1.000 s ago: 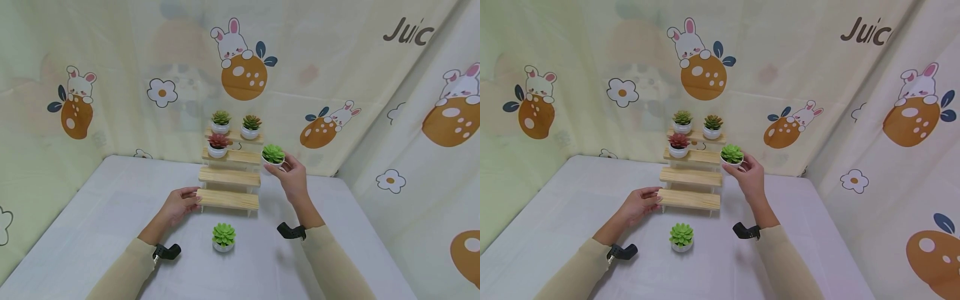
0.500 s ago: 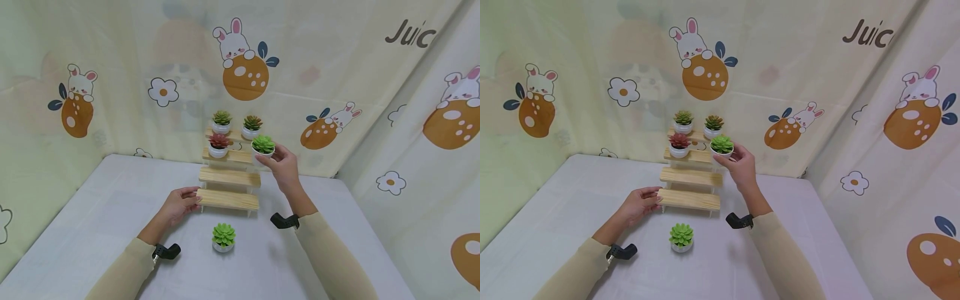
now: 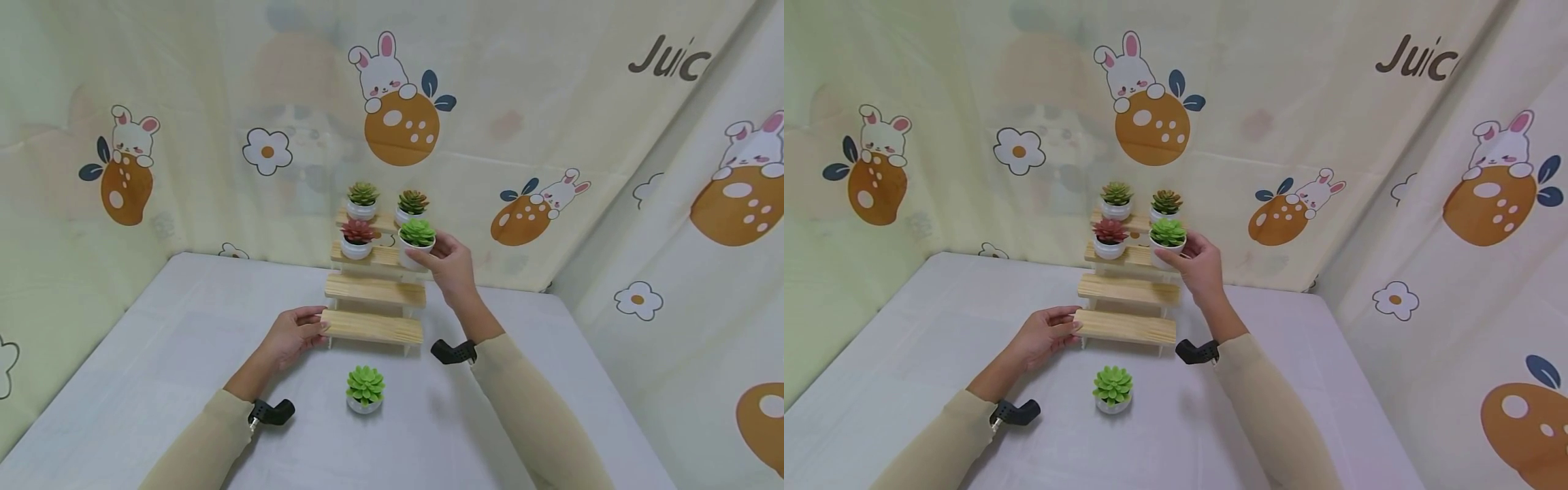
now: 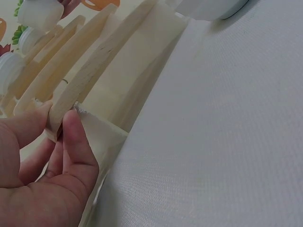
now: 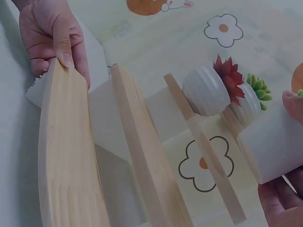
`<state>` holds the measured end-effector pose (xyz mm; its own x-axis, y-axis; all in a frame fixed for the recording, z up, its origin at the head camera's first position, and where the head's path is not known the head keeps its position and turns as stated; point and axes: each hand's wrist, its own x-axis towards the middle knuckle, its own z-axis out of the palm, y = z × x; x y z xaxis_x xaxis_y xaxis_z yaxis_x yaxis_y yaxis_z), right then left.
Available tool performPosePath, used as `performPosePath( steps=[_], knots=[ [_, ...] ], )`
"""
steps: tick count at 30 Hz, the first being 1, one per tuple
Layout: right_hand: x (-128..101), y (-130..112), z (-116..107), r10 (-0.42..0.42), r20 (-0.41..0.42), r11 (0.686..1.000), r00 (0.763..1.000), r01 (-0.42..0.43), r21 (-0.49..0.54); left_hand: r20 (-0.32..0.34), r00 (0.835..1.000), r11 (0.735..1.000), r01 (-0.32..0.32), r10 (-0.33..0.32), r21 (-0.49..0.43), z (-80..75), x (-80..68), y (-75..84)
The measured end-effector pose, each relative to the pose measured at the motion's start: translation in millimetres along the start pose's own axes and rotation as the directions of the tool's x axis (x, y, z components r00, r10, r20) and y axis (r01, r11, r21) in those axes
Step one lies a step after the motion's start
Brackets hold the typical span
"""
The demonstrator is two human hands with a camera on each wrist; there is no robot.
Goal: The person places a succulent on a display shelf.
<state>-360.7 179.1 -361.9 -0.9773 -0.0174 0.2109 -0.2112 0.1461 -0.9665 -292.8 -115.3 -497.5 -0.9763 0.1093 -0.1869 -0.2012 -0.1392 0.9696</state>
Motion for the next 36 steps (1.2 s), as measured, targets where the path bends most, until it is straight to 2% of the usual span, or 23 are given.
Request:
performPosePath(
  steps=[7,36],
  knots=[
    [4.0,2.1,7.7,0.013,0.021,0.999,1.000,-0.014,0.039,0.012,1.000,1.000,-0.014,0.014,-0.019,0.3,0.3,-0.6],
    [9.7,6.4,10.0,0.071,0.011,0.997,0.997,-0.071,-0.040,0.008,1.000,1.000,-0.003,0.003,-0.005,0.0,-2.8,1.0]
  ],
)
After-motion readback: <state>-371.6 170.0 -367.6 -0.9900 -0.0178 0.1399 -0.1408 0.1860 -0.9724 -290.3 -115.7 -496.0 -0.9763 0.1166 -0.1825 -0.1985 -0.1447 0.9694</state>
